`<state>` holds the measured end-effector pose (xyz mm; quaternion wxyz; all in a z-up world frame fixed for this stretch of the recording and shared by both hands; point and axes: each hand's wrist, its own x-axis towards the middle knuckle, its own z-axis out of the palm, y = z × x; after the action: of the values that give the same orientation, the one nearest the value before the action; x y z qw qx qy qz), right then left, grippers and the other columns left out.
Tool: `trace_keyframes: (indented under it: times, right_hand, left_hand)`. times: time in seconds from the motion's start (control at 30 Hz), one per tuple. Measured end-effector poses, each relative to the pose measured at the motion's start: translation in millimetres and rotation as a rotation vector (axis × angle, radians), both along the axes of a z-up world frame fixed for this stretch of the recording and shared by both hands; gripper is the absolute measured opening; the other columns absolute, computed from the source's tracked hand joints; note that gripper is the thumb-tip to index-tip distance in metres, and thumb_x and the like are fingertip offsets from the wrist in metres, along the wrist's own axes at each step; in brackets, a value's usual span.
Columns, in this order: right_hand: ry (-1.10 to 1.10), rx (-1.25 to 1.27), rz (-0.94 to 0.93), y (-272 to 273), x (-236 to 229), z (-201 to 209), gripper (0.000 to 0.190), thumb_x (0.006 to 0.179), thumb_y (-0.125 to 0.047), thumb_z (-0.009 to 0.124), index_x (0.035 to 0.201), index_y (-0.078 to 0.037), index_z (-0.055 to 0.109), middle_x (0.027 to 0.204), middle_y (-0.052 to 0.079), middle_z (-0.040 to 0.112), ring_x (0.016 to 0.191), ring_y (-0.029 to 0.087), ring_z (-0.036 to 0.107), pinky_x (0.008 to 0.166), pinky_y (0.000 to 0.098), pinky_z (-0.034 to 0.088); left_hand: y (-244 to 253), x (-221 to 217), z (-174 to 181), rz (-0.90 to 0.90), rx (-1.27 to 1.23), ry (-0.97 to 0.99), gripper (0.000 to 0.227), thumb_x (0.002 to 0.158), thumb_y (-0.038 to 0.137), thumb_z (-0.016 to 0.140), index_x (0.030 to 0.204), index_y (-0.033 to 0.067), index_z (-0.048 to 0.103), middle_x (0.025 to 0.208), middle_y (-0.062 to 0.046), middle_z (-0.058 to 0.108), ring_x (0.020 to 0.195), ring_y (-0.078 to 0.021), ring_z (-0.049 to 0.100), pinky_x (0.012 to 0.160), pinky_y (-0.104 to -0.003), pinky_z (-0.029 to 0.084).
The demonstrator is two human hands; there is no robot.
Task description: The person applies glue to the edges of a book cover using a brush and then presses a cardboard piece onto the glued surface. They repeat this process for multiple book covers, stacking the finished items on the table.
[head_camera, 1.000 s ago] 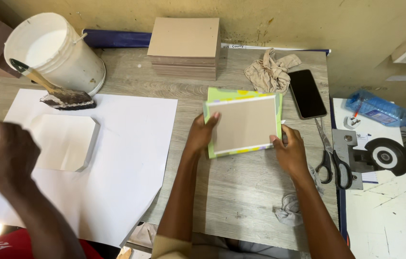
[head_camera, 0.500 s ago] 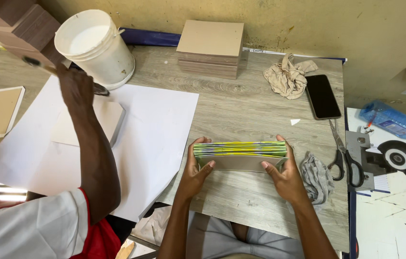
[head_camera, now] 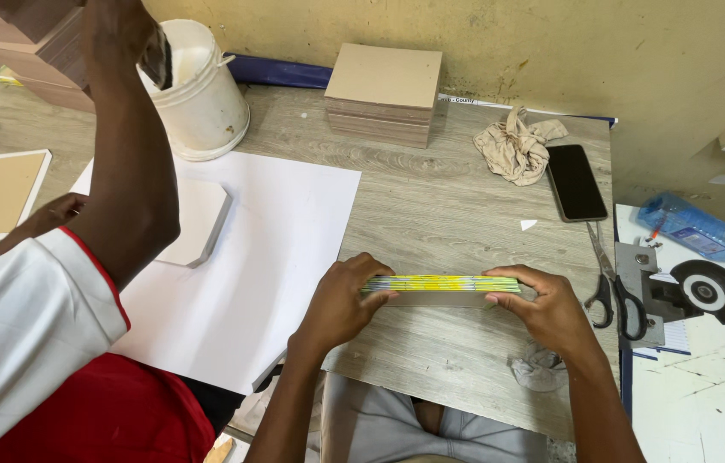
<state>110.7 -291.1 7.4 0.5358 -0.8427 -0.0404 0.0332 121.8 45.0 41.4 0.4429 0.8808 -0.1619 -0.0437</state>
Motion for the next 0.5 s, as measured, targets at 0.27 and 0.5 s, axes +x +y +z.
trace_keyframes:
  times: [0.27,0.5]
  right_hand:
    - [-0.070,-0.193,-0.038,4.8,-5.4,5.0,0.031,0.086,-0.014,0.088,0.117,-0.017,0.087,0.110,0.008,0.089,0.117,0.028,0.079,0.108,0.0468,0.056]
    - [-0.114,-0.628,0.138,40.8,9.7,39.0,0.035,0.089,-0.019,0.084,0.124,-0.019,0.084,0.121,0.005,0.086,0.131,0.032,0.073,0.116,0.0498,0.050]
  left_hand:
    - [-27.6,8.8,-18.8,-0.114,0.340,-0.273,0.027,0.106,0.034,0.061,0.121,0.0185,0.076,0.096,-0.004,0.070,0.092,-0.0295,0.073,0.087,-0.044,0.053]
    - [-23.8,12.8,-33.8,-0.120,0.351,-0.432,0.033,0.110,0.044,0.055,0.119,0.0182,0.074,0.093,-0.002,0.068,0.088,-0.0261,0.073,0.080,-0.042,0.054]
